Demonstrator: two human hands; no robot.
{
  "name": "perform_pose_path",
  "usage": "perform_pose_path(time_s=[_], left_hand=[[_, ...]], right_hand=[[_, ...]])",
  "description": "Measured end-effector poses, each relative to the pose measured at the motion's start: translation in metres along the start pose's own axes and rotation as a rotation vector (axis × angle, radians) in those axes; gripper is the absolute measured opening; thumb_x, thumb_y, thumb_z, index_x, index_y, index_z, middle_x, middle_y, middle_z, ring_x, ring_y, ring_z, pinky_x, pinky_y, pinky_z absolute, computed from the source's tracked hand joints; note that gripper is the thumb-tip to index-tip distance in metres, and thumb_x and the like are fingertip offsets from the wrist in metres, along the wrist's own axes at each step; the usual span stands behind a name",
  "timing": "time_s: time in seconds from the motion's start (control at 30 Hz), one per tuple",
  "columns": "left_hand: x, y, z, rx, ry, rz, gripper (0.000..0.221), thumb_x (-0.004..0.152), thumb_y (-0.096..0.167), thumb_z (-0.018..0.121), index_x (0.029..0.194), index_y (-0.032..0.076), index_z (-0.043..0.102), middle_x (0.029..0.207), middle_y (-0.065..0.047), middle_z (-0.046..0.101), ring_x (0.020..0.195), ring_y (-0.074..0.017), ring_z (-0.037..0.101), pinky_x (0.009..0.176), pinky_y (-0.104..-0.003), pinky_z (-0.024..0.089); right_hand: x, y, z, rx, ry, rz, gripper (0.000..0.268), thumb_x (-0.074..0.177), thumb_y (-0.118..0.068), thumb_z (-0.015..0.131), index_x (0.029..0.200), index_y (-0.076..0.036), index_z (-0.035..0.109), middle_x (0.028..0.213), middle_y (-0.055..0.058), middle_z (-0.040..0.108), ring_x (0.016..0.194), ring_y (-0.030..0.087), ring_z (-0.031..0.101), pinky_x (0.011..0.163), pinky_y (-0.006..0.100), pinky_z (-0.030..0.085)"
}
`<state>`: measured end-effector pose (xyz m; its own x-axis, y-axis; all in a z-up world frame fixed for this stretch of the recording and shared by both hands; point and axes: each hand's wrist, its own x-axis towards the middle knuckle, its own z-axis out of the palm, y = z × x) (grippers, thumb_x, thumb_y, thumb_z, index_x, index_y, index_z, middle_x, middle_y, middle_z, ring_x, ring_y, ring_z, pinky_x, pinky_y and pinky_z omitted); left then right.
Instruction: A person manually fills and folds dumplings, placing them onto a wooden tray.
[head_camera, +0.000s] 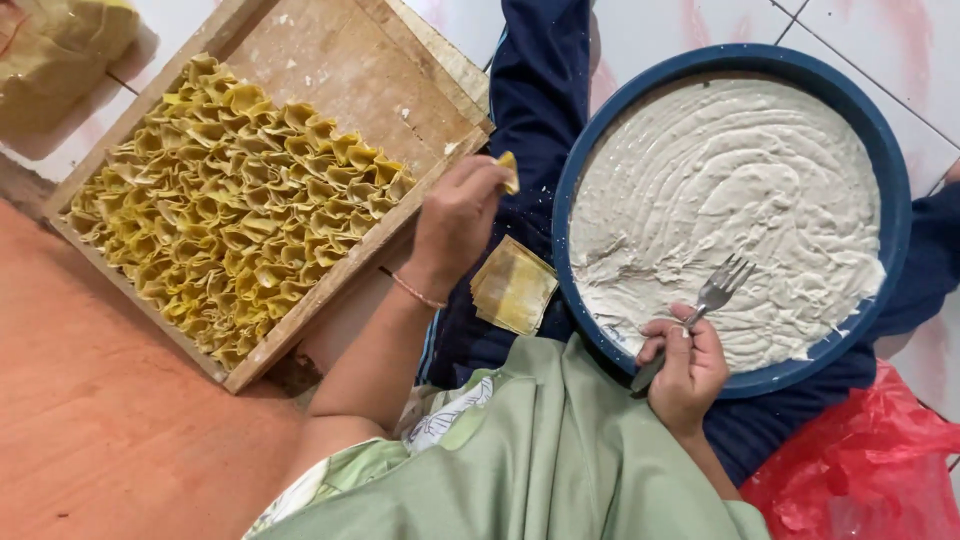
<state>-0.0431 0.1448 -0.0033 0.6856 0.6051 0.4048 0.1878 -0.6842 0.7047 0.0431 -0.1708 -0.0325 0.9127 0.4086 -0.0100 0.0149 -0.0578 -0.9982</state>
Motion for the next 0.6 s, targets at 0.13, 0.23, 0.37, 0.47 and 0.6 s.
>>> perform_pose_path(time_s=[0.13, 0.23, 0.37, 0.47, 0.6], left_hand=[[0.014, -0.056, -0.030, 0.111, 0.089, 0.025, 0.013, 0.090, -0.002, 0.067, 0.097, 0.008, 0.069, 0.092, -0.016, 0.068, 0.086, -0.0411, 0.070, 0.073, -0.049, 0.056], [0.022, -0.102, -0.052, 0.188, 0.163, 0.013, 0.012, 0.089, 0.001, 0.072, 0.092, 0.012, 0.071, 0.090, -0.006, 0.069, 0.083, -0.0308, 0.072, 0.075, -0.040, 0.058], [0.038, -0.131, -0.095, 0.333, 0.152, -0.061, 0.008, 0.095, -0.008, 0.071, 0.091, -0.002, 0.074, 0.084, -0.013, 0.073, 0.077, -0.0201, 0.070, 0.071, -0.024, 0.063], [0.047, -0.171, -0.116, 0.406, 0.215, -0.092, 0.008, 0.095, -0.007, 0.073, 0.090, 0.000, 0.076, 0.083, -0.010, 0.074, 0.075, -0.0175, 0.069, 0.067, -0.020, 0.063], [0.058, -0.229, -0.135, 0.444, 0.264, -0.187, 0.012, 0.091, -0.005, 0.076, 0.082, 0.003, 0.075, 0.079, -0.009, 0.073, 0.072, -0.0148, 0.069, 0.059, -0.017, 0.061]], right_hand=[[0.000, 0.001, 0.004, 0.016, 0.023, -0.026, 0.022, 0.109, -0.001, 0.047, 0.125, 0.012, 0.055, 0.079, 0.024, 0.066, 0.045, 0.018, 0.055, 0.045, 0.028, 0.049], [-0.003, -0.004, 0.007, 0.007, 0.053, -0.027, 0.025, 0.109, -0.003, 0.046, 0.127, 0.012, 0.055, 0.080, 0.025, 0.065, 0.045, 0.019, 0.054, 0.045, 0.029, 0.049], [-0.006, -0.016, 0.013, -0.043, 0.083, 0.084, 0.023, 0.111, -0.010, 0.046, 0.125, 0.004, 0.057, 0.086, 0.020, 0.063, 0.051, 0.016, 0.050, 0.052, 0.027, 0.046], [-0.006, -0.015, 0.014, -0.073, 0.081, 0.067, 0.023, 0.111, -0.009, 0.045, 0.124, 0.006, 0.056, 0.086, 0.020, 0.063, 0.052, 0.017, 0.050, 0.053, 0.028, 0.046], [-0.005, -0.019, 0.018, -0.129, 0.081, 0.060, 0.022, 0.112, -0.008, 0.045, 0.122, 0.007, 0.056, 0.086, 0.019, 0.063, 0.053, 0.016, 0.049, 0.052, 0.027, 0.046]])
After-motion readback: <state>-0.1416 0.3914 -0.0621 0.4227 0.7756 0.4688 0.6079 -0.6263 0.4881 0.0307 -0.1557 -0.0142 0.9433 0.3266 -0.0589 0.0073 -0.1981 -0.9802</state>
